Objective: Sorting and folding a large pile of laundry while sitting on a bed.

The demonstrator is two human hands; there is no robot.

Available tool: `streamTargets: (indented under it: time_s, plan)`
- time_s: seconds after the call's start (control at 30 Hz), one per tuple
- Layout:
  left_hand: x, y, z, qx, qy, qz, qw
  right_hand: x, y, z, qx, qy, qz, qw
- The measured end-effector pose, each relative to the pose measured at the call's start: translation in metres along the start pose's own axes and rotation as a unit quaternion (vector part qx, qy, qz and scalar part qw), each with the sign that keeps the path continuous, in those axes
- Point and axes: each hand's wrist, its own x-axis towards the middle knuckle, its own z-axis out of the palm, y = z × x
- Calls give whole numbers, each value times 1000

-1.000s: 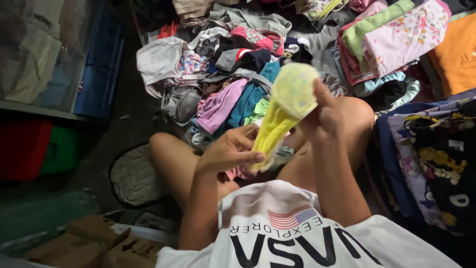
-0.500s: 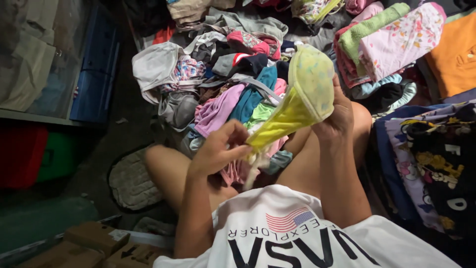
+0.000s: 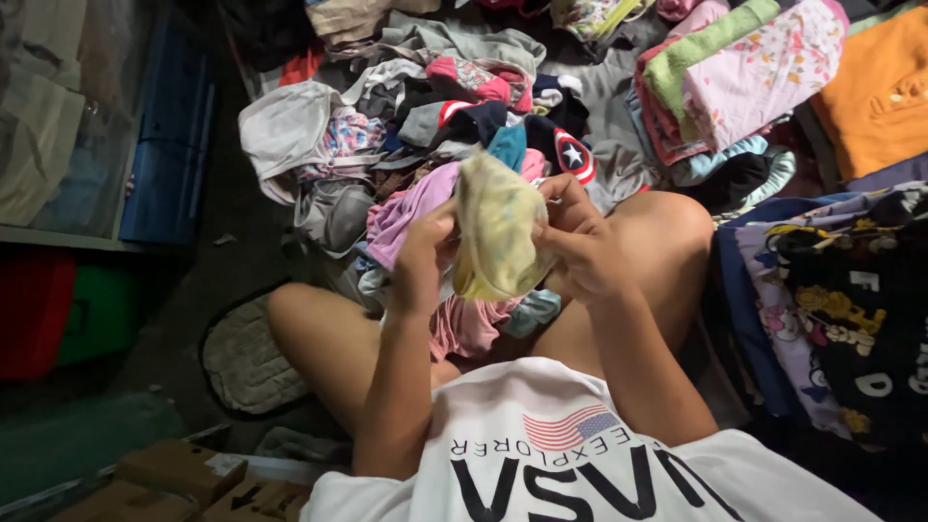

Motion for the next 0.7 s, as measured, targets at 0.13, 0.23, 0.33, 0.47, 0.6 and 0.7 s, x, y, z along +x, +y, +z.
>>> streamTargets:
  time_s: [0.13,0.23,0.33,0.47,0.6,0.7]
  plan:
    - [-1,-39,-16,71,-56,123,988,0,25,-31,-70,22,-43,996]
    - [-12,-3,45,291,93,190,933,5,29,-26,-166,80,-95,978]
    - [-15,3,53,487,238,335,771,8,9,-1,-115,139,-56,982]
    - [-14,-6,52,504,169,285,798,3,-3,5,63,19,30,997]
    - [-3,-26,39,300,93,152,937,-1,16,-22,-48,-38,13,998]
    - [14,-31,27,240,127,190,943,-2,21,-14,-178,-15,22,984]
